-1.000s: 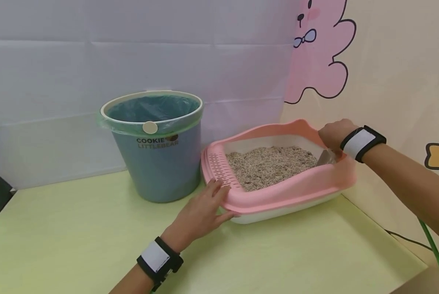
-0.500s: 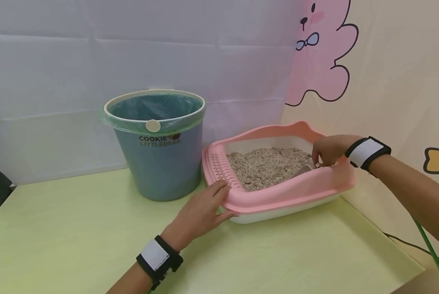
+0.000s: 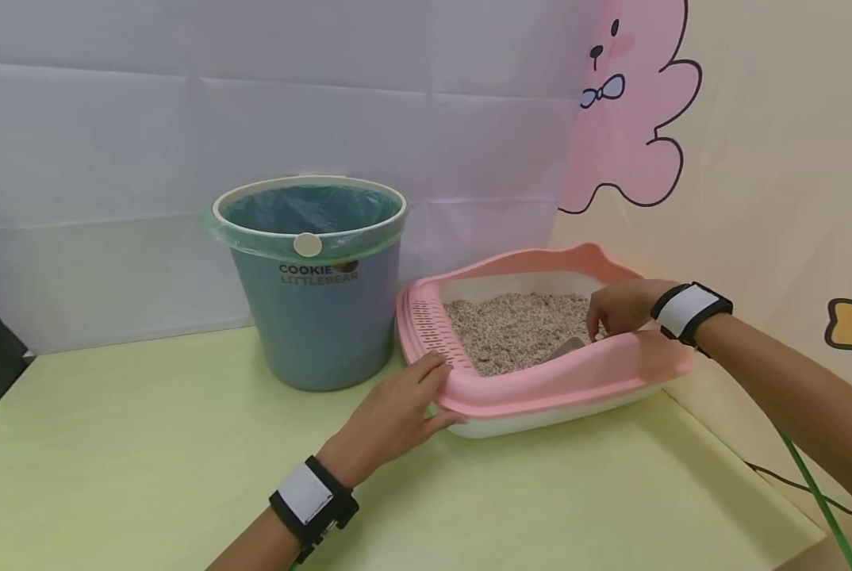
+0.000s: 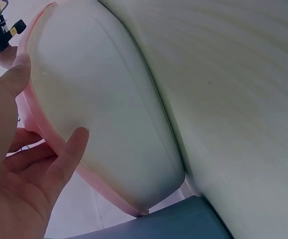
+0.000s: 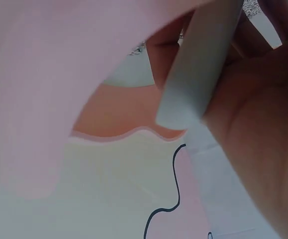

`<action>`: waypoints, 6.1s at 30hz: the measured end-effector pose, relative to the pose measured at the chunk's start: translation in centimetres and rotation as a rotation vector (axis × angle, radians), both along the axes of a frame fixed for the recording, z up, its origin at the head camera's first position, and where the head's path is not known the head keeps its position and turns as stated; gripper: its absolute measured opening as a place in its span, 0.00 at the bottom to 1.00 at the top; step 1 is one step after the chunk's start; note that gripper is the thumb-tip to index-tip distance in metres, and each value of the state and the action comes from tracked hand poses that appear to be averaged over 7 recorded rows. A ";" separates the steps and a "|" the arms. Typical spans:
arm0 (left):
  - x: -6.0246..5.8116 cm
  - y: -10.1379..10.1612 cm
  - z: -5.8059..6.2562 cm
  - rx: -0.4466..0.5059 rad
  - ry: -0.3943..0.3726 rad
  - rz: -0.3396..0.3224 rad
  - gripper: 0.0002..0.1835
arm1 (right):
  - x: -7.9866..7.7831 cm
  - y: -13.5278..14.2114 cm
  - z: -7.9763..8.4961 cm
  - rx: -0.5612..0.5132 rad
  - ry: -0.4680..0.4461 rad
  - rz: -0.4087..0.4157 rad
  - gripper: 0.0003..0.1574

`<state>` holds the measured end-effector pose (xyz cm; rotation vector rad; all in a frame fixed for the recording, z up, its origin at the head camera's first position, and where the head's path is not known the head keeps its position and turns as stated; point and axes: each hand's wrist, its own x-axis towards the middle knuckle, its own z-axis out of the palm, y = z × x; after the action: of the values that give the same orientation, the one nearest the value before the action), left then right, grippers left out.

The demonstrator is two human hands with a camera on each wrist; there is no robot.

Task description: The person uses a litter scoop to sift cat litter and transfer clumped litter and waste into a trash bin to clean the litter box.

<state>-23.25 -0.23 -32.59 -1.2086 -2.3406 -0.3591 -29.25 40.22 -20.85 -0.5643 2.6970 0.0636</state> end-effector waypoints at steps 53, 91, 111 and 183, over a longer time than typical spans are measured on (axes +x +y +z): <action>0.5 0.0 0.2 -0.023 0.009 0.008 0.36 | -5.2 -8.8 -1.4 -0.076 -0.087 0.130 0.16; 0.7 0.2 -0.4 -0.007 0.014 -0.014 0.36 | -4.7 0.1 -2.3 -0.599 -0.071 -0.170 0.25; 0.4 -0.1 -0.4 0.008 0.034 -0.004 0.34 | -5.4 -1.2 -1.3 -0.864 0.209 -0.244 0.32; 0.6 -0.3 -0.5 -0.004 0.062 0.008 0.36 | -2.2 4.0 5.3 -0.368 0.118 -0.216 0.20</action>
<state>-22.62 -0.49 -33.10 -1.1954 -2.2938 -0.3103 -31.41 44.20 -15.53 -0.3758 2.8849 -0.4794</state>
